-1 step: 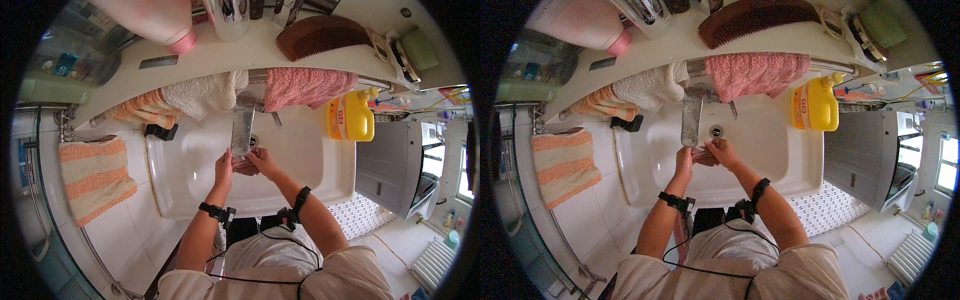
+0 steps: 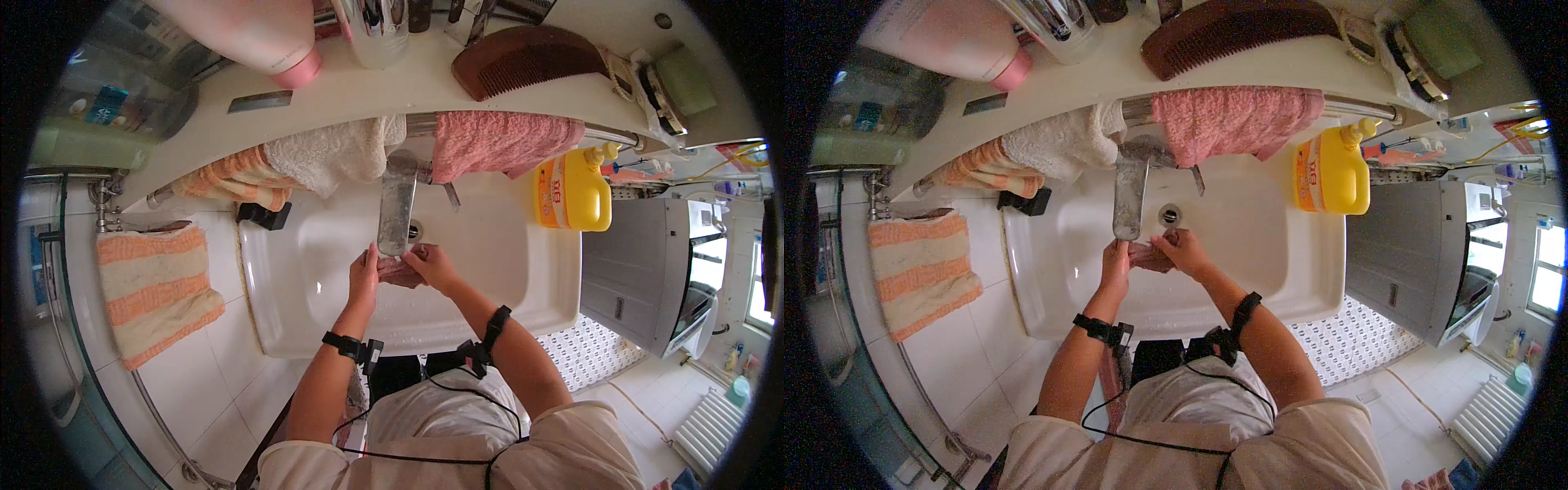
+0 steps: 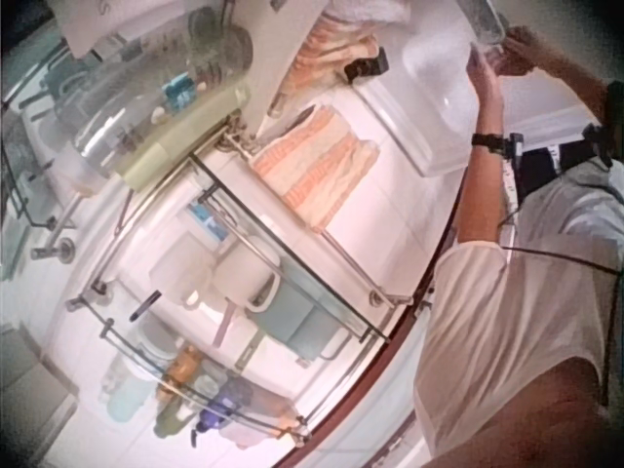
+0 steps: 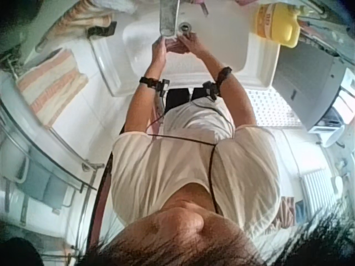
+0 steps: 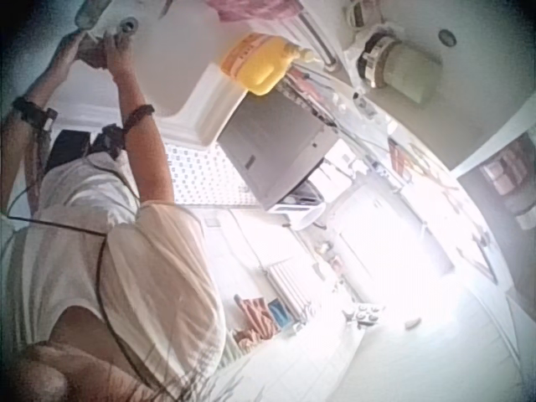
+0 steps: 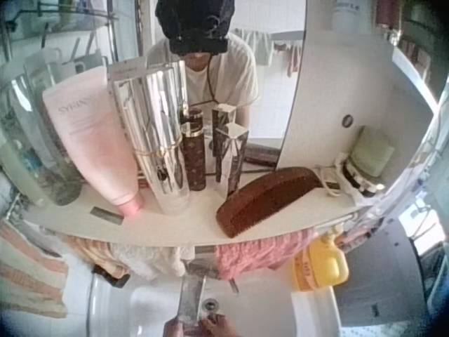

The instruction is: The person wipes the top of a washing machine with a cloth, washes the cloth in a sink, and then wipes the bathroom cabinet and wall tiles.

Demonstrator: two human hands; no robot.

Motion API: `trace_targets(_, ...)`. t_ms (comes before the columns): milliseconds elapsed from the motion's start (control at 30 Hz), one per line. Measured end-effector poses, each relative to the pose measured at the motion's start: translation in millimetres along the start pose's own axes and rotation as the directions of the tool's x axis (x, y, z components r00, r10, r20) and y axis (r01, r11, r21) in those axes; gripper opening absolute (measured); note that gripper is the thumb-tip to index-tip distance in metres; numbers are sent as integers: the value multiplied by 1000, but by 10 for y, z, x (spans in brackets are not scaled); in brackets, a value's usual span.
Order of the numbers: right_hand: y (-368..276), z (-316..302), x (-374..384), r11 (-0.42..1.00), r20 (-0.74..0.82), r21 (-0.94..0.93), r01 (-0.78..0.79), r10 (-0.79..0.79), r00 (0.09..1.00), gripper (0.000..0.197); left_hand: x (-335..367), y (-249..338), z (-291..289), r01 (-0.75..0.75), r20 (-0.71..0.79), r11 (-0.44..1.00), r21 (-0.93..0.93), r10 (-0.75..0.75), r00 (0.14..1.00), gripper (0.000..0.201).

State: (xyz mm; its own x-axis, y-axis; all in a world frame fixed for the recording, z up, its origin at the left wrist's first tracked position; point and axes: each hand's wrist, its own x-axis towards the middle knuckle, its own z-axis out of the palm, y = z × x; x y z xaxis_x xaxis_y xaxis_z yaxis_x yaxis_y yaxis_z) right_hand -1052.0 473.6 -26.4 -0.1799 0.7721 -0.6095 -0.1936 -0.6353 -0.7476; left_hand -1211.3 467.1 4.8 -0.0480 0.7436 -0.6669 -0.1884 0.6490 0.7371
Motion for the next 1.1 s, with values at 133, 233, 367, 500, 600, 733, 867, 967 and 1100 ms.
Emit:
trace_targets(133,-80,-218,-84,853,69,-488,186,-175,982,24,21,-30,-236,-14,-32,997,-72,11,999,41)
trace_targets(233,-138,-198,-129,876,-13,-413,249,-279,960,25,-6,-41,-228,1,-66,992,-128,-10,998,37)
trace_targets(367,-259,168,-340,934,-55,62,351,-348,936,22,-109,-32,-42,-70,-33,963,-261,63,997,35)
trace_targets(500,-127,230,-346,968,96,-12,249,-247,964,23,-205,34,196,5,133,894,-448,61,989,25)
trace_targets(600,-213,370,-376,908,-33,-301,292,-316,948,27,-99,-149,83,-43,89,956,-289,72,993,24)
trace_targets(733,-227,511,-383,793,-374,-607,56,-347,860,38,-148,-125,282,-17,-16,976,-216,14,1000,24)
trace_targets(867,-54,404,-106,906,-425,-424,5,-204,882,46,-140,-108,440,-30,-70,980,-195,17,997,31)
trace_targets(967,-2,545,-68,991,-363,-84,-105,68,929,48,51,-403,239,-99,-132,992,-80,88,987,32)
trace_targets(1100,-44,460,-41,954,-297,-259,-149,68,952,60,75,-562,264,-489,59,491,721,660,749,27)
